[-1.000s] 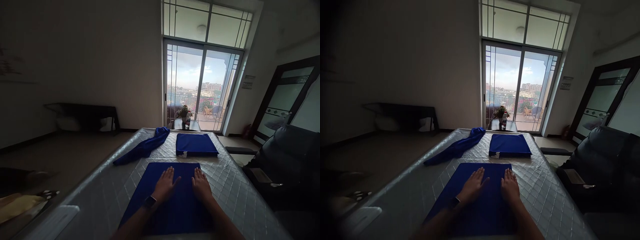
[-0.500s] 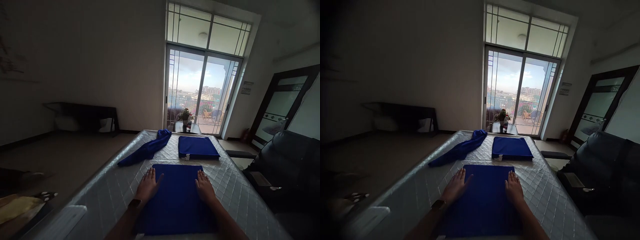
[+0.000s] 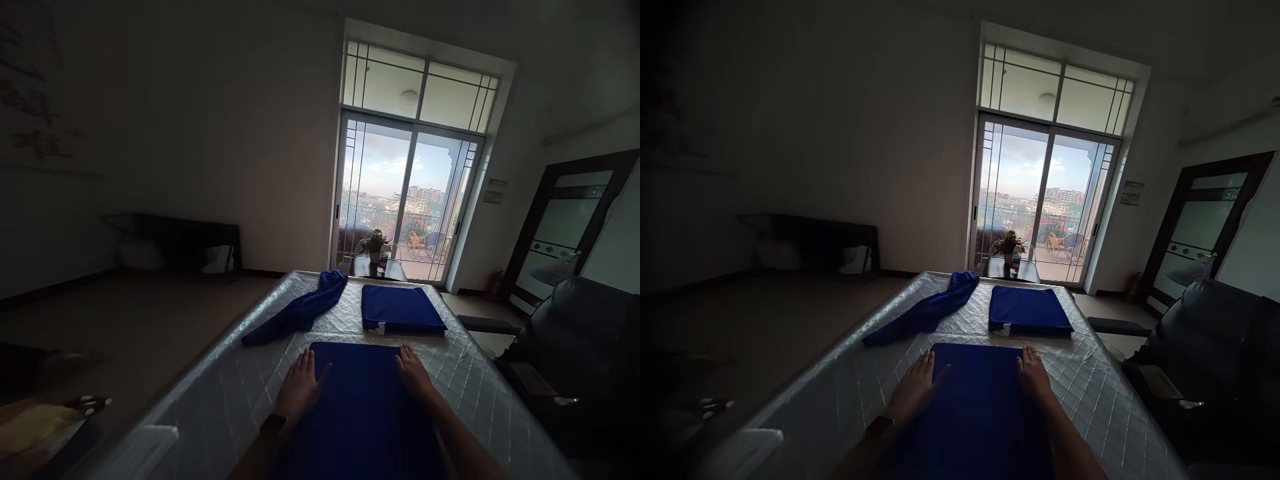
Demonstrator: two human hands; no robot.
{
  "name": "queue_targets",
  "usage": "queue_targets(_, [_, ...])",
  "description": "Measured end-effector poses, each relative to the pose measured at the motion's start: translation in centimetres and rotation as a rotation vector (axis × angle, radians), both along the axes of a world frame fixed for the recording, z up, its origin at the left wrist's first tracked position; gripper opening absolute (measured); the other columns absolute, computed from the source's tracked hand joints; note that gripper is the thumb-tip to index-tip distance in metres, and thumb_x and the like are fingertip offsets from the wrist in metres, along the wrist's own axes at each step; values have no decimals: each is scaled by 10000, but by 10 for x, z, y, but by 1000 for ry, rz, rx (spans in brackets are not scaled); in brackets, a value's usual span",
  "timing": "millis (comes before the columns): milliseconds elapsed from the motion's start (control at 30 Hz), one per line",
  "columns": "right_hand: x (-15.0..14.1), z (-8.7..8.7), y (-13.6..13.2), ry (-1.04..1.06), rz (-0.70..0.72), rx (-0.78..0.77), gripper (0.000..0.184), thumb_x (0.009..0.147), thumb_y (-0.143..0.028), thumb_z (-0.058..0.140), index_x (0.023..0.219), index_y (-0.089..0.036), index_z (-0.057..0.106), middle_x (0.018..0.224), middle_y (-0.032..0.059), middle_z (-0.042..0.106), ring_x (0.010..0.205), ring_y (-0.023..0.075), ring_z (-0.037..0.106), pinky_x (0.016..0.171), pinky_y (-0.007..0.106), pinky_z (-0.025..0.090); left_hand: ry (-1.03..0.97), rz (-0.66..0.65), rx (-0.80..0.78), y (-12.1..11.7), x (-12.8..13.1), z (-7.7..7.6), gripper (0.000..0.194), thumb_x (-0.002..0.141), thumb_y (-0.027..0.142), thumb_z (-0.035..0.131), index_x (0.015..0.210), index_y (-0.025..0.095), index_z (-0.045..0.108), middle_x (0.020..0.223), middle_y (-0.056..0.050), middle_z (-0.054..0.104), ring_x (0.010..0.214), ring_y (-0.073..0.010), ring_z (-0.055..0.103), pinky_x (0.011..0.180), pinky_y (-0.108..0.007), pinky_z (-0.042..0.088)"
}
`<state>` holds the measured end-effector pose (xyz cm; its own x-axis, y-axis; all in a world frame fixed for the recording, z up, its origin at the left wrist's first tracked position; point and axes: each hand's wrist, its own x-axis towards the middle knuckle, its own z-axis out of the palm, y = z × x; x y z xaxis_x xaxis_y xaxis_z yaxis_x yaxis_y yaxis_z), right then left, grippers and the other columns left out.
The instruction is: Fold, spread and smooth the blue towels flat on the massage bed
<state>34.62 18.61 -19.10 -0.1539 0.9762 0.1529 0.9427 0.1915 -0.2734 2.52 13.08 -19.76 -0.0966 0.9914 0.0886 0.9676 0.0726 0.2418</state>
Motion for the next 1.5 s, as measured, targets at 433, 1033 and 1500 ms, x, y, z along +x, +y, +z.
queue_targets(433, [-2,-9,-6,9,-41,36,623,1038,-317,223,1578,-21,315,1649,158,307,1561,218,192,1264,392,156,41,-353,183,3,80,0,797,1031,638,175,1563,83,385,1640,-171,334,1528,-300,305,1244,-476,309])
queue_targets(1033, [1,-7,-7,43,-44,17,628,1032,-317,228,1578,-19,318,1648,165,294,1555,242,214,1261,405,164,38,-355,108,43,122,-1,786,1035,621,103,1563,121,402,1635,-145,359,1545,-274,269,1261,-494,245])
queue_targets(1500, [-2,-6,-8,-24,-38,25,629,1030,-303,204,1577,-13,313,1648,165,307,1563,218,185,1259,411,182,22,-112,136,43,5,-6,874,1011,662,138,1550,17,376,1634,-205,319,1540,-306,278,1253,-495,236])
